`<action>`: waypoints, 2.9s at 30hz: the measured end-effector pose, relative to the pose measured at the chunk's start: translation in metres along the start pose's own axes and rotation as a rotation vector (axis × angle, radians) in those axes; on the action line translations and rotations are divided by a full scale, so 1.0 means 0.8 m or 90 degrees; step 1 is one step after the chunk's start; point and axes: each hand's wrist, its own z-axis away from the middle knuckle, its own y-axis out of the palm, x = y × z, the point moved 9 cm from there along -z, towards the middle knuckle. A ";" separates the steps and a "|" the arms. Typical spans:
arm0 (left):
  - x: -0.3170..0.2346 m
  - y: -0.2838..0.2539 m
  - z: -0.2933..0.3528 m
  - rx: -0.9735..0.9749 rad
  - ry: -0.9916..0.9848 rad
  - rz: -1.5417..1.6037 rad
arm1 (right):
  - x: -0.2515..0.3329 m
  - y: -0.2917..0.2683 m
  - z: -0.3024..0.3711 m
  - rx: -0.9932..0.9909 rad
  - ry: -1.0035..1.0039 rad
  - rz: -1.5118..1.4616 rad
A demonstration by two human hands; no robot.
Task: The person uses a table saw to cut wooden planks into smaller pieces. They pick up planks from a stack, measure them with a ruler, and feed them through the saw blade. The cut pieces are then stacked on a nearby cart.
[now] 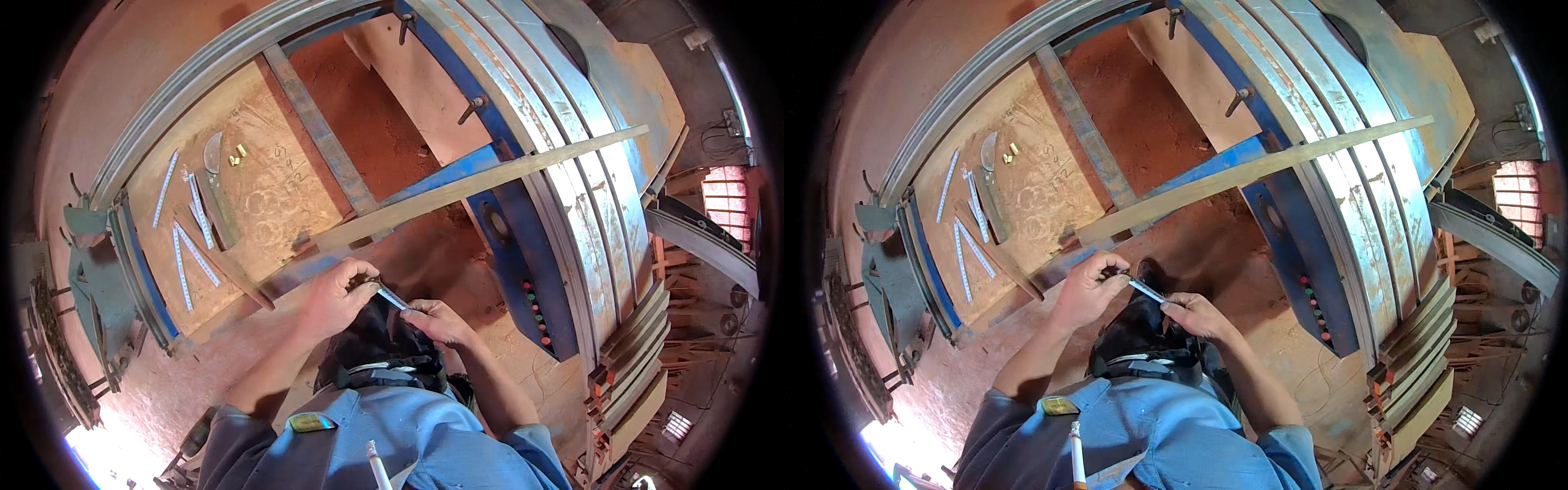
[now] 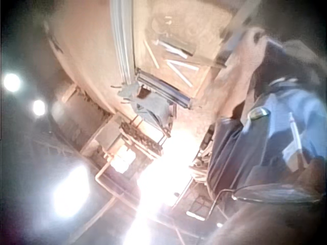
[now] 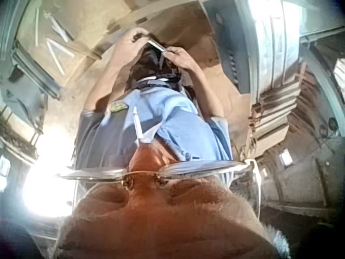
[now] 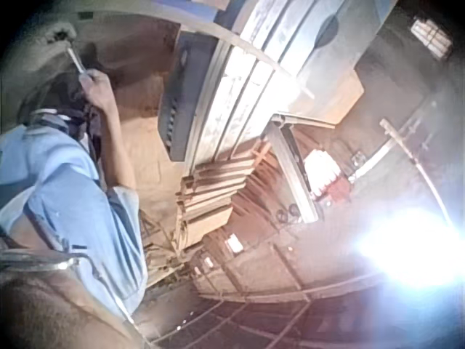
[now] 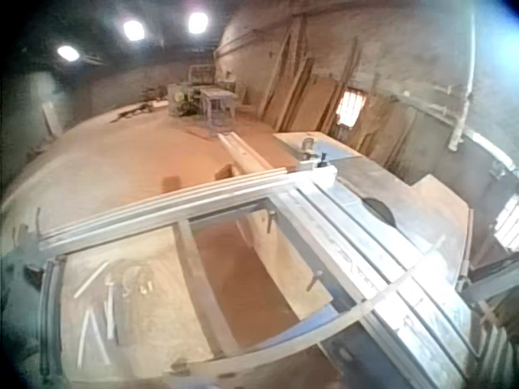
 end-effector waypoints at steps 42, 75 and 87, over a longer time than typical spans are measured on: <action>0.263 -0.410 0.056 -0.460 -0.435 -0.639 | 0.159 0.065 -0.015 -0.226 -0.390 0.312; 0.042 -0.017 -0.005 0.219 -0.190 -0.027 | 0.120 -0.102 0.039 -0.323 -0.186 -0.057; 0.029 -0.005 0.007 0.171 -0.153 0.031 | 0.136 -0.107 0.064 -0.336 -0.205 0.035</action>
